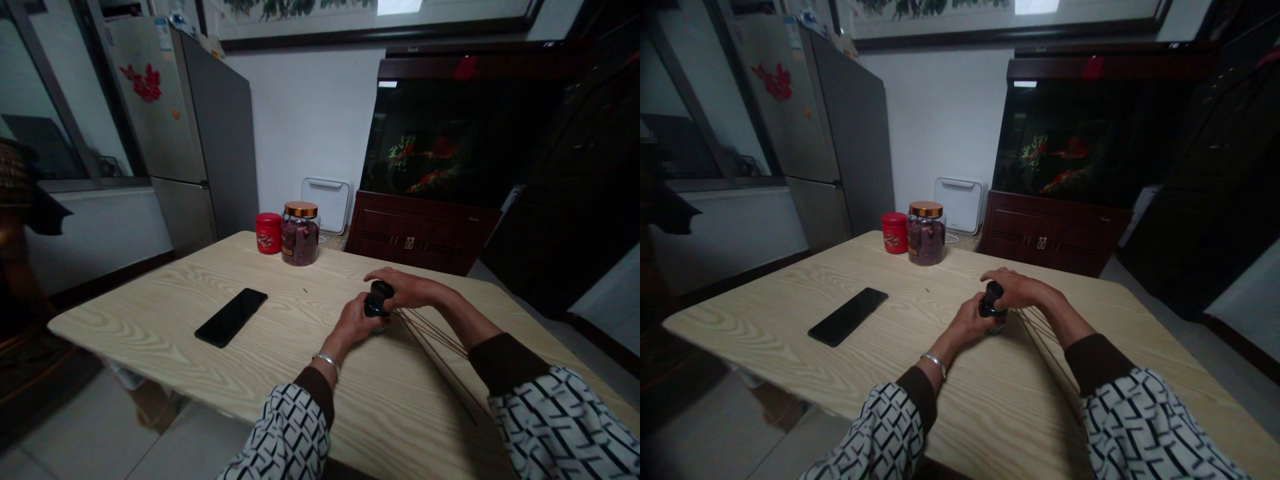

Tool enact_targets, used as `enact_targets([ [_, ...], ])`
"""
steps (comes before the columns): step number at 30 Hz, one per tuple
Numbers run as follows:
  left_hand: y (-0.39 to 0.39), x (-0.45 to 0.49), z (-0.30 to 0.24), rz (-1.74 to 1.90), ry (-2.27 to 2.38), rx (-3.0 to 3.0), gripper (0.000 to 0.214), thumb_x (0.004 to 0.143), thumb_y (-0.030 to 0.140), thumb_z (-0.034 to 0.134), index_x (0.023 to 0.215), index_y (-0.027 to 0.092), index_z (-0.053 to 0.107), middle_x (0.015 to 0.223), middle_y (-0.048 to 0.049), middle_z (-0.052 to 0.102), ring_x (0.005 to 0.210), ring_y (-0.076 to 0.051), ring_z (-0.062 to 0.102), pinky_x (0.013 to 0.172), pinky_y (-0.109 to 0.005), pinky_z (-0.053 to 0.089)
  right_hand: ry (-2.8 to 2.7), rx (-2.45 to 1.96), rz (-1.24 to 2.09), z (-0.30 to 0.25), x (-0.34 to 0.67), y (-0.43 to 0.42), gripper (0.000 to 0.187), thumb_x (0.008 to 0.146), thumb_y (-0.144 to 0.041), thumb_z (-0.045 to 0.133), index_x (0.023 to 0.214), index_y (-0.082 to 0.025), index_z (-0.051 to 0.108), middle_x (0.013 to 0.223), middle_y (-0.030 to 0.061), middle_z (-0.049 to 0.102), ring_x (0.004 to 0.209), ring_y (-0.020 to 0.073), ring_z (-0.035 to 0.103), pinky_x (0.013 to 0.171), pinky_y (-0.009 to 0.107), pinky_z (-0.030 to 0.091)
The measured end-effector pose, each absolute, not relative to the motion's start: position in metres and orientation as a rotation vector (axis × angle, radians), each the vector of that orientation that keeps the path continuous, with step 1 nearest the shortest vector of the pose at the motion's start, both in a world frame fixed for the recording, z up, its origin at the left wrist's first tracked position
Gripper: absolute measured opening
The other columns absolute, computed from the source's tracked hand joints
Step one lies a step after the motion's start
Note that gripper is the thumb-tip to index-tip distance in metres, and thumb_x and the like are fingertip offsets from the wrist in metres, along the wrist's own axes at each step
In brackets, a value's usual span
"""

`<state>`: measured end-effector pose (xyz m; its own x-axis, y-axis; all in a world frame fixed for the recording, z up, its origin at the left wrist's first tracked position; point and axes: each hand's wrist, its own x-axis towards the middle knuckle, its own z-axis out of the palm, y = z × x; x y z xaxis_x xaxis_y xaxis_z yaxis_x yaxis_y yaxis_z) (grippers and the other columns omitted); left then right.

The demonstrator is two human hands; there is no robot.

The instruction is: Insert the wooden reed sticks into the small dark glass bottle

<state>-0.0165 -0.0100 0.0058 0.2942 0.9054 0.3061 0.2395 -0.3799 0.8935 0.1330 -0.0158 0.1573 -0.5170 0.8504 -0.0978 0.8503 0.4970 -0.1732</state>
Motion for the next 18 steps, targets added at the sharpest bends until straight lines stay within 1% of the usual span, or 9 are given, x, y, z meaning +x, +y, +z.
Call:
enact_targets([
  [2,-0.010,-0.016,0.006,1.113,1.025,1.806,0.060,0.066,0.038,0.084,0.118,0.016,0.062,0.103,-0.0076,0.072,0.090,-0.022,0.066,0.075,-0.028,0.049,-2.660,-1.623,0.285,0.156,0.131,-0.017,0.093,0.070,-0.049,0.076,0.149,-0.016,0.041,0.148,0.0178,0.047,0.134,0.0315,0.048,0.108,0.040,0.041],
  [3,-0.011,-0.016,0.006,1.120,1.016,1.802,0.060,0.066,0.036,0.084,0.118,0.016,0.062,0.103,-0.0071,0.072,0.091,-0.022,0.066,0.076,-0.028,0.049,-2.617,-1.706,0.241,0.156,0.130,-0.017,0.094,0.072,-0.059,0.073,0.149,-0.015,0.040,0.147,0.0201,0.048,0.131,0.0331,0.050,0.105,0.041,0.042],
  [4,-0.011,-0.016,0.006,1.129,1.004,1.797,0.059,0.066,0.034,0.083,0.119,0.017,0.062,0.104,-0.0067,0.072,0.092,-0.022,0.066,0.077,-0.029,0.049,-2.580,-1.804,0.185,0.155,0.129,-0.017,0.090,0.075,-0.066,0.067,0.145,-0.013,0.045,0.142,0.0219,0.053,0.126,0.0347,0.055,0.101,0.043,0.045],
  [6,-0.012,-0.016,0.006,1.144,0.984,1.787,0.060,0.067,0.033,0.083,0.121,0.018,0.061,0.106,-0.0059,0.072,0.095,-0.022,0.066,0.080,-0.029,0.049,-2.538,-1.984,0.071,0.156,0.126,-0.017,0.074,0.080,-0.071,0.057,0.127,-0.014,0.061,0.125,0.0225,0.065,0.111,0.0361,0.064,0.090,0.044,0.050],
  [8,-0.012,-0.016,0.006,1.143,0.991,1.785,0.062,0.067,0.034,0.083,0.122,0.018,0.061,0.107,-0.0058,0.072,0.095,-0.022,0.066,0.080,-0.029,0.049,-2.547,-2.036,0.000,0.157,0.124,-0.017,0.060,0.083,-0.067,0.055,0.110,-0.016,0.069,0.112,0.0202,0.071,0.102,0.0347,0.067,0.083,0.041,0.050],
  [9,-0.012,-0.016,0.006,1.134,1.000,1.787,0.062,0.066,0.035,0.083,0.122,0.018,0.061,0.106,-0.0060,0.072,0.094,-0.022,0.066,0.079,-0.028,0.049,-2.562,-2.006,-0.008,0.159,0.123,-0.017,0.054,0.083,-0.063,0.057,0.108,-0.017,0.069,0.111,0.0184,0.072,0.101,0.0332,0.068,0.082,0.039,0.050],
  [11,-0.012,-0.017,0.007,1.120,1.012,1.782,0.062,0.066,0.037,0.084,0.120,0.017,0.061,0.104,-0.0061,0.072,0.092,-0.022,0.066,0.076,-0.027,0.049,-2.595,-1.899,0.024,0.163,0.123,-0.016,0.045,0.079,-0.050,0.065,0.112,-0.020,0.068,0.113,0.0141,0.072,0.101,0.0298,0.068,0.082,0.035,0.049],
  [14,-0.012,-0.017,0.008,1.118,1.002,1.776,0.061,0.066,0.037,0.084,0.119,0.018,0.062,0.102,-0.0056,0.072,0.091,-0.021,0.066,0.075,-0.027,0.049,-2.623,-1.762,0.130,0.171,0.126,-0.015,0.049,0.071,-0.032,0.070,0.119,-0.022,0.064,0.114,0.0097,0.071,0.100,0.0265,0.066,0.084,0.032,0.049],
  [18,-0.014,-0.017,0.009,1.129,1.007,1.778,0.059,0.066,0.036,0.083,0.118,0.018,0.063,0.102,-0.0055,0.072,0.092,-0.022,0.066,0.077,-0.028,0.049,-2.486,-1.606,0.297,0.171,0.139,-0.018,0.049,0.068,-0.027,0.068,0.116,-0.020,0.059,0.109,0.0078,0.070,0.095,0.0239,0.065,0.082,0.032,0.049],
])
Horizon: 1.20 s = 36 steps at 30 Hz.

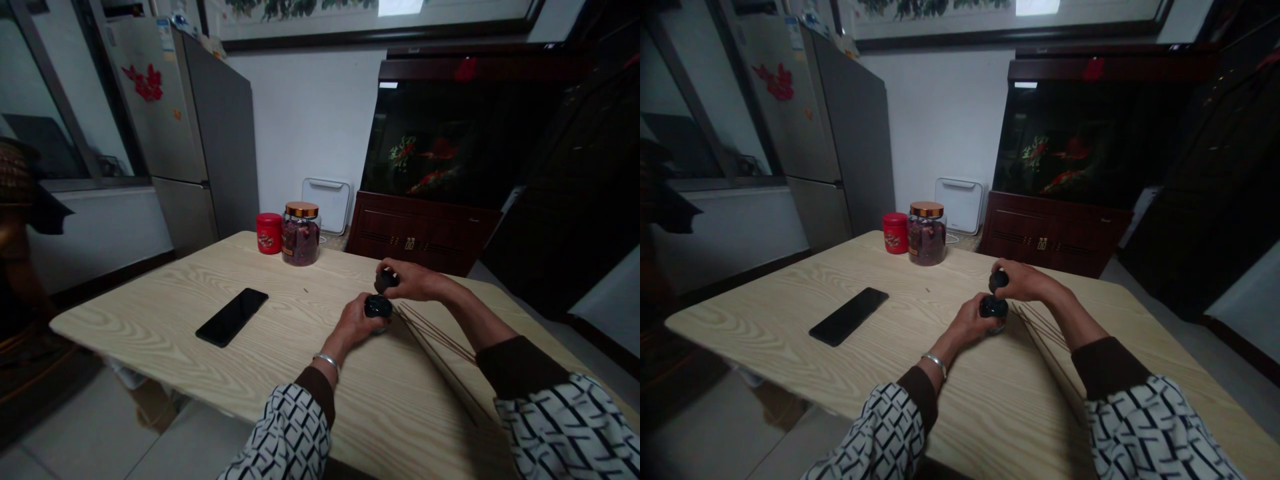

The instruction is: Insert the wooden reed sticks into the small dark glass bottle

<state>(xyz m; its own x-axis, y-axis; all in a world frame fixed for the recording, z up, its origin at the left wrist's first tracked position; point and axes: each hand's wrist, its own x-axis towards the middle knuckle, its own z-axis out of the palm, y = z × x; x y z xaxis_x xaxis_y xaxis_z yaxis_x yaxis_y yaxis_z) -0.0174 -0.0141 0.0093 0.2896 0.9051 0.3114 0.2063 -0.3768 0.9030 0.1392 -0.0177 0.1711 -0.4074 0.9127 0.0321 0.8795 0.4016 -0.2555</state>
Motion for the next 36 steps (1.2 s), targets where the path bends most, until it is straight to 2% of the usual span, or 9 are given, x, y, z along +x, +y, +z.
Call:
enact_targets([
  [5,-0.016,-0.018,0.012,1.124,1.012,1.765,0.064,0.065,0.040,0.084,0.121,0.017,0.062,0.105,-0.0076,0.072,0.096,-0.023,0.066,0.081,-0.030,0.050,-2.025,-1.462,0.590,0.145,0.159,-0.043,0.047,0.070,-0.035,0.069,0.109,-0.023,0.046,0.105,0.0062,0.066,0.093,0.0228,0.065,0.080,0.035,0.051],
  [9,-0.015,-0.018,0.013,1.113,1.021,1.786,0.063,0.066,0.037,0.084,0.122,0.017,0.062,0.109,-0.0093,0.071,0.099,-0.025,0.066,0.083,-0.031,0.050,-1.737,-1.350,0.793,0.103,0.163,-0.073,0.049,0.072,-0.043,0.072,0.105,-0.026,0.040,0.102,0.0050,0.062,0.089,0.0219,0.064,0.075,0.034,0.052],
  [11,-0.014,-0.018,0.013,1.112,1.022,1.800,0.062,0.067,0.037,0.083,0.121,0.017,0.062,0.110,-0.0093,0.072,0.100,-0.025,0.066,0.085,-0.032,0.050,-1.643,-1.272,0.837,0.077,0.163,-0.084,0.051,0.071,-0.045,0.075,0.103,-0.027,0.040,0.104,0.0048,0.061,0.093,0.0223,0.064,0.079,0.034,0.053],
  [14,-0.014,-0.018,0.012,1.123,1.008,1.822,0.056,0.070,0.034,0.080,0.120,0.016,0.062,0.110,-0.0088,0.072,0.100,-0.024,0.066,0.087,-0.033,0.050,-1.566,-1.140,0.816,0.043,0.161,-0.096,0.049,0.072,-0.043,0.078,0.102,-0.027,0.043,0.113,0.0053,0.059,0.107,0.0234,0.061,0.089,0.036,0.051],
  [16,-0.013,-0.018,0.010,1.134,0.987,1.824,0.055,0.072,0.034,0.079,0.121,0.016,0.061,0.109,-0.0083,0.072,0.099,-0.023,0.066,0.087,-0.032,0.051,-1.549,-1.127,0.794,0.028,0.159,-0.103,0.045,0.075,-0.041,0.078,0.104,-0.028,0.046,0.118,0.0051,0.058,0.108,0.0231,0.061,0.090,0.037,0.050],
  [19,-0.013,-0.017,0.008,1.145,0.994,1.808,0.059,0.071,0.039,0.081,0.122,0.017,0.061,0.108,-0.0077,0.072,0.098,-0.023,0.066,0.087,-0.033,0.051,-1.569,-1.172,0.734,0.019,0.156,-0.113,0.043,0.077,-0.037,0.075,0.108,-0.029,0.047,0.120,0.0058,0.058,0.108,0.0239,0.060,0.089,0.040,0.050],
  [25,-0.011,-0.016,0.006,1.137,1.014,1.796,0.065,0.066,0.043,0.085,0.121,0.018,0.062,0.106,-0.0072,0.071,0.097,-0.023,0.066,0.088,-0.034,0.052,-1.711,-1.273,0.623,0.010,0.146,-0.133,0.045,0.078,-0.029,0.071,0.115,-0.028,0.046,0.119,0.0063,0.061,0.115,0.0249,0.059,0.101,0.043,0.045],
  [33,-0.011,-0.017,0.005,1.159,0.973,1.766,0.064,0.066,0.043,0.086,0.120,0.018,0.062,0.104,-0.0094,0.071,0.097,-0.025,0.066,0.089,-0.038,0.052,-1.875,-1.453,0.425,0.009,0.141,-0.145,0.044,0.076,-0.032,0.071,0.113,-0.027,0.048,0.118,0.0066,0.062,0.108,0.0257,0.060,0.097,0.042,0.045],
  [36,-0.011,-0.017,0.005,1.155,0.978,1.773,0.064,0.066,0.044,0.085,0.120,0.018,0.062,0.104,-0.0090,0.071,0.096,-0.025,0.066,0.090,-0.039,0.052,-1.858,-1.498,0.455,0.020,0.155,-0.144,0.035,0.085,-0.041,0.063,0.114,-0.025,0.051,0.112,0.0071,0.064,0.101,0.0236,0.062,0.087,0.035,0.047],
])
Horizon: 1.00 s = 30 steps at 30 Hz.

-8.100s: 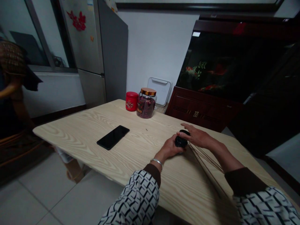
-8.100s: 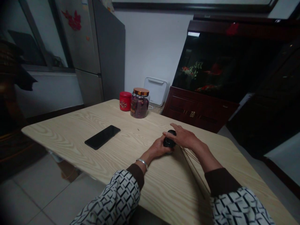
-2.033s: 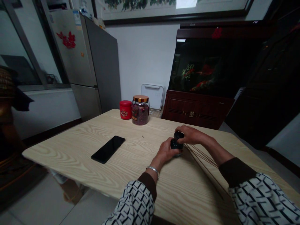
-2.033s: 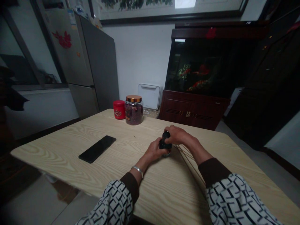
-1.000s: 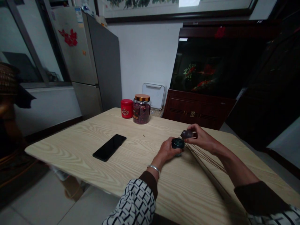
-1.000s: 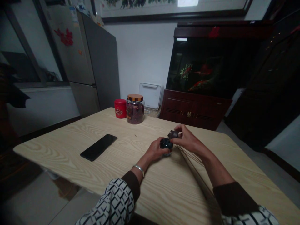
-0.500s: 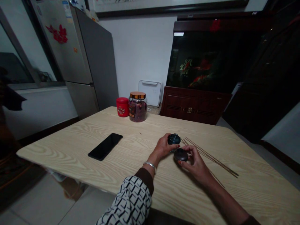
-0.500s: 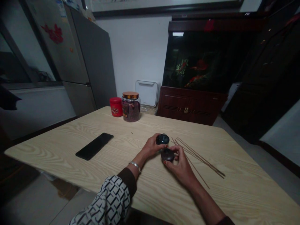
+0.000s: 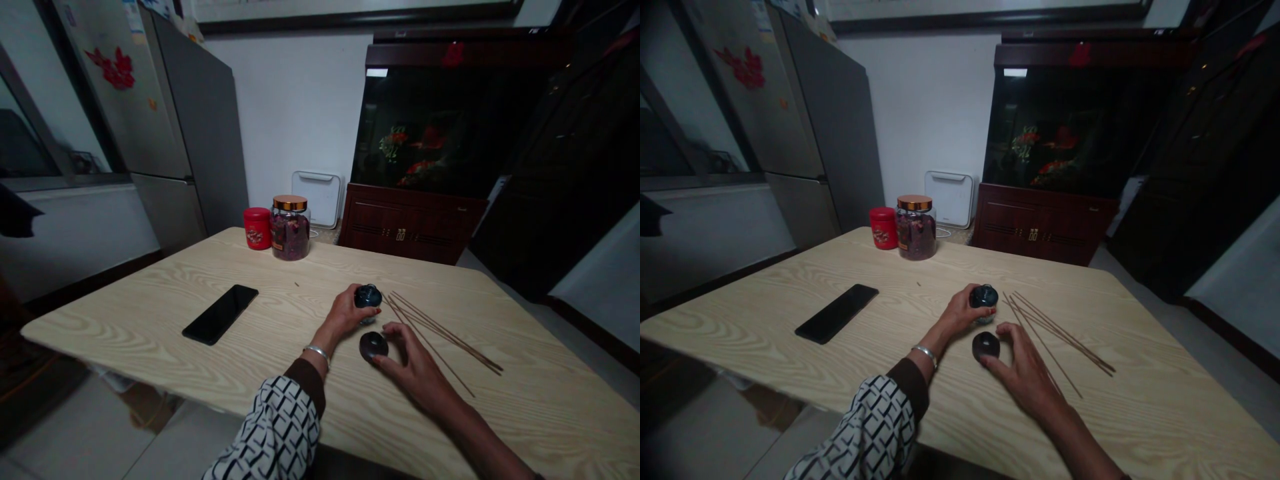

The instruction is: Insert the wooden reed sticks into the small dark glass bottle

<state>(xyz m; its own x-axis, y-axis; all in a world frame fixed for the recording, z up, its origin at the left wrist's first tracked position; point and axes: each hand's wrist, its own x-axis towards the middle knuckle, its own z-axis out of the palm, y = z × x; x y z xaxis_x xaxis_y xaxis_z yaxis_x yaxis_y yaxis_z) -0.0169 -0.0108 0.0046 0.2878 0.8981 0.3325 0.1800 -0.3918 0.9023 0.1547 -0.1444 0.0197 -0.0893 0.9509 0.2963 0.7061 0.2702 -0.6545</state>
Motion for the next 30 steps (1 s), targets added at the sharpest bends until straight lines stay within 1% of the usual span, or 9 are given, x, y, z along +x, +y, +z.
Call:
enact_targets([
  [3,-0.011,-0.017,0.004,1.148,0.975,1.772,0.063,0.067,0.042,0.085,0.120,0.017,0.062,0.104,-0.0095,0.071,0.096,-0.025,0.066,0.089,-0.040,0.053,-1.836,-1.647,0.379,0.033,0.189,-0.136,0.020,0.094,-0.040,0.048,0.100,-0.023,0.057,0.095,0.0063,0.066,0.083,0.0203,0.063,0.074,0.031,0.046],
  [6,-0.011,-0.017,0.004,1.162,0.953,1.769,0.063,0.068,0.042,0.084,0.120,0.016,0.061,0.108,-0.0106,0.070,0.098,-0.026,0.065,0.088,-0.040,0.053,-1.931,-1.989,0.134,0.040,0.228,-0.126,0.015,0.091,-0.031,0.048,0.088,-0.022,0.059,0.090,0.0075,0.068,0.081,0.0218,0.062,0.072,0.032,0.041],
  [9,-0.012,-0.017,0.004,1.166,0.942,1.766,0.064,0.068,0.043,0.084,0.121,0.016,0.061,0.109,-0.0112,0.069,0.099,-0.026,0.065,0.089,-0.040,0.053,-2.079,-2.223,0.058,0.040,0.249,-0.120,0.015,0.088,-0.028,0.050,0.088,-0.020,0.063,0.091,0.0105,0.070,0.085,0.0248,0.064,0.072,0.032,0.039],
  [14,-0.011,-0.017,0.004,1.157,0.939,1.761,0.065,0.068,0.043,0.085,0.122,0.016,0.061,0.111,-0.0120,0.069,0.099,-0.026,0.065,0.090,-0.041,0.053,-2.244,-2.331,0.080,0.044,0.242,-0.110,0.024,0.088,-0.022,0.045,0.092,-0.015,0.067,0.098,0.0171,0.072,0.090,0.0277,0.068,0.072,0.033,0.039],
  [19,-0.010,-0.017,0.002,1.157,0.919,1.756,0.061,0.069,0.041,0.084,0.120,0.016,0.062,0.109,-0.0113,0.069,0.099,-0.026,0.066,0.091,-0.042,0.052,-2.341,-2.377,0.142,0.057,0.231,-0.096,0.021,0.078,-0.021,0.056,0.089,-0.010,0.070,0.101,0.0234,0.072,0.090,0.0312,0.068,0.068,0.034,0.038],
  [21,-0.009,-0.017,0.001,1.161,0.915,1.749,0.061,0.069,0.042,0.084,0.120,0.017,0.061,0.109,-0.0111,0.069,0.100,-0.027,0.065,0.092,-0.043,0.052,-2.295,-2.353,0.150,0.061,0.235,-0.092,0.017,0.076,-0.021,0.059,0.084,-0.011,0.070,0.097,0.0209,0.072,0.085,0.0280,0.067,0.066,0.032,0.038],
  [23,-0.009,-0.016,0.000,1.162,0.918,1.737,0.062,0.068,0.041,0.085,0.121,0.017,0.061,0.109,-0.0112,0.069,0.100,-0.027,0.065,0.093,-0.044,0.052,-2.158,-2.239,0.228,0.064,0.242,-0.089,0.011,0.075,-0.021,0.058,0.076,-0.014,0.067,0.085,0.0142,0.072,0.075,0.0221,0.064,0.063,0.030,0.038],
  [26,-0.010,-0.016,0.002,1.157,0.930,1.733,0.064,0.067,0.041,0.086,0.121,0.017,0.061,0.108,-0.0110,0.069,0.101,-0.027,0.065,0.094,-0.046,0.052,-1.753,-1.863,0.556,0.072,0.248,-0.085,0.010,0.074,-0.026,0.060,0.077,-0.017,0.063,0.066,0.0044,0.066,0.058,0.0152,0.056,0.057,0.028,0.039],
  [30,-0.011,-0.016,0.005,1.155,0.936,1.735,0.062,0.067,0.040,0.086,0.119,0.017,0.062,0.108,-0.0104,0.069,0.101,-0.027,0.066,0.094,-0.046,0.052,-1.258,-1.348,0.823,0.091,0.229,-0.076,0.051,0.067,-0.037,0.077,0.112,-0.016,0.064,0.078,0.0047,0.070,0.062,0.0144,0.058,0.056,0.026,0.041],
])
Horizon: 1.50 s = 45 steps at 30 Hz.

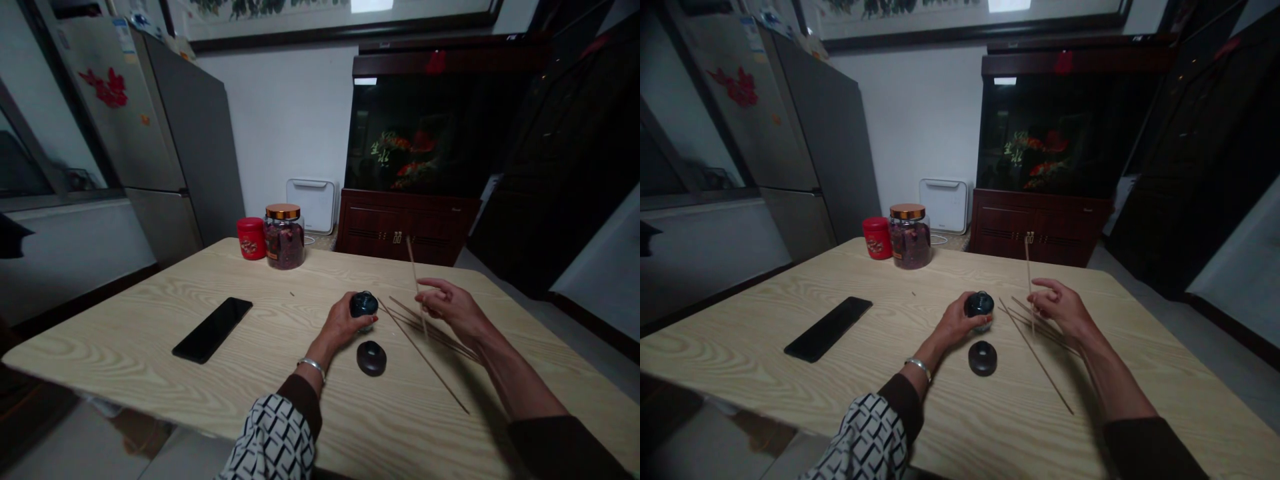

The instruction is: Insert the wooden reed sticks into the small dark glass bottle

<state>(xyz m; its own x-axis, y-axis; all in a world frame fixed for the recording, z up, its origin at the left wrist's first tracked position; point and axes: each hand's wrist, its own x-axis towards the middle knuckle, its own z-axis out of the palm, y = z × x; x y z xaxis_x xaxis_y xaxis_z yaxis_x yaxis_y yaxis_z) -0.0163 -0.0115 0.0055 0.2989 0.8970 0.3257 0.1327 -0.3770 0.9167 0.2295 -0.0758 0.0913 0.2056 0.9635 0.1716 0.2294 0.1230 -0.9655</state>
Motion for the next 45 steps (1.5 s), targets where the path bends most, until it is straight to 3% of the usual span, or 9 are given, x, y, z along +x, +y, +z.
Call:
enact_targets([
  [2,-0.012,-0.016,0.006,1.155,0.925,1.729,0.061,0.067,0.038,0.085,0.119,0.017,0.062,0.109,-0.0104,0.069,0.100,-0.027,0.066,0.094,-0.044,0.052,-1.135,-1.209,0.810,0.099,0.212,-0.068,0.057,0.064,-0.038,0.081,0.114,-0.016,0.065,0.084,0.0047,0.071,0.067,0.0136,0.060,0.056,0.024,0.041],
  [10,-0.011,-0.016,0.004,1.147,0.888,1.739,0.061,0.069,0.040,0.085,0.120,0.017,0.061,0.107,-0.0096,0.070,0.098,-0.024,0.066,0.089,-0.038,0.052,-1.161,-0.995,0.542,0.099,0.162,-0.033,0.033,0.070,-0.037,0.080,0.095,-0.017,0.069,0.076,0.0018,0.067,0.068,0.0137,0.062,0.053,0.023,0.039],
  [16,-0.011,-0.016,0.004,1.148,0.871,1.735,0.062,0.069,0.042,0.085,0.120,0.016,0.061,0.106,-0.0097,0.070,0.097,-0.024,0.066,0.089,-0.038,0.052,-1.237,-1.014,0.432,0.091,0.157,-0.026,0.031,0.077,-0.039,0.076,0.097,-0.018,0.068,0.082,0.0027,0.068,0.071,0.0150,0.064,0.062,0.027,0.049],
  [23,-0.013,-0.017,0.007,1.145,0.859,1.729,0.061,0.070,0.040,0.084,0.120,0.015,0.061,0.108,-0.0108,0.070,0.098,-0.024,0.065,0.090,-0.038,0.052,-1.266,-1.069,0.513,0.075,0.151,-0.027,0.031,0.077,-0.042,0.074,0.096,-0.019,0.067,0.084,0.0042,0.070,0.076,0.0179,0.066,0.074,0.034,0.053],
  [28,-0.014,-0.017,0.008,1.149,0.876,1.740,0.059,0.070,0.036,0.084,0.121,0.016,0.061,0.108,-0.0095,0.070,0.099,-0.024,0.065,0.092,-0.038,0.051,-1.437,-1.178,0.473,0.061,0.144,-0.029,0.025,0.081,-0.043,0.068,0.087,-0.018,0.069,0.083,0.0052,0.071,0.078,0.0193,0.064,0.076,0.034,0.050],
  [34,-0.014,-0.016,0.007,1.148,0.886,1.736,0.059,0.070,0.036,0.084,0.121,0.017,0.061,0.109,-0.0088,0.070,0.100,-0.024,0.065,0.092,-0.038,0.051,-1.556,-1.331,0.476,0.059,0.164,-0.031,0.031,0.083,-0.049,0.062,0.086,-0.019,0.069,0.080,0.0051,0.070,0.070,0.0179,0.061,0.064,0.029,0.046],
  [39,-0.013,-0.016,0.007,1.142,0.895,1.720,0.062,0.069,0.039,0.084,0.121,0.016,0.061,0.110,-0.0110,0.070,0.101,-0.025,0.065,0.092,-0.039,0.052,-1.804,-1.771,0.398,0.056,0.217,-0.043,0.026,0.071,-0.043,0.071,0.061,-0.021,0.061,0.059,0.0007,0.063,0.057,0.0153,0.054,0.054,0.027,0.036],
  [42,-0.012,-0.015,0.006,1.142,0.883,1.705,0.061,0.068,0.038,0.085,0.120,0.016,0.062,0.110,-0.0109,0.070,0.100,-0.025,0.066,0.091,-0.039,0.053,-1.899,-2.003,0.544,0.048,0.231,-0.050,0.021,0.062,-0.034,0.077,0.056,-0.021,0.062,0.057,0.0004,0.064,0.055,0.0149,0.054,0.052,0.026,0.034],
  [45,-0.011,-0.015,0.005,1.150,0.894,1.706,0.059,0.068,0.036,0.085,0.119,0.017,0.062,0.110,-0.0103,0.071,0.101,-0.025,0.066,0.093,-0.039,0.053,-1.935,-2.043,0.612,0.043,0.229,-0.050,0.015,0.062,-0.026,0.075,0.054,-0.021,0.064,0.058,0.0010,0.065,0.058,0.0153,0.056,0.054,0.026,0.036],
])
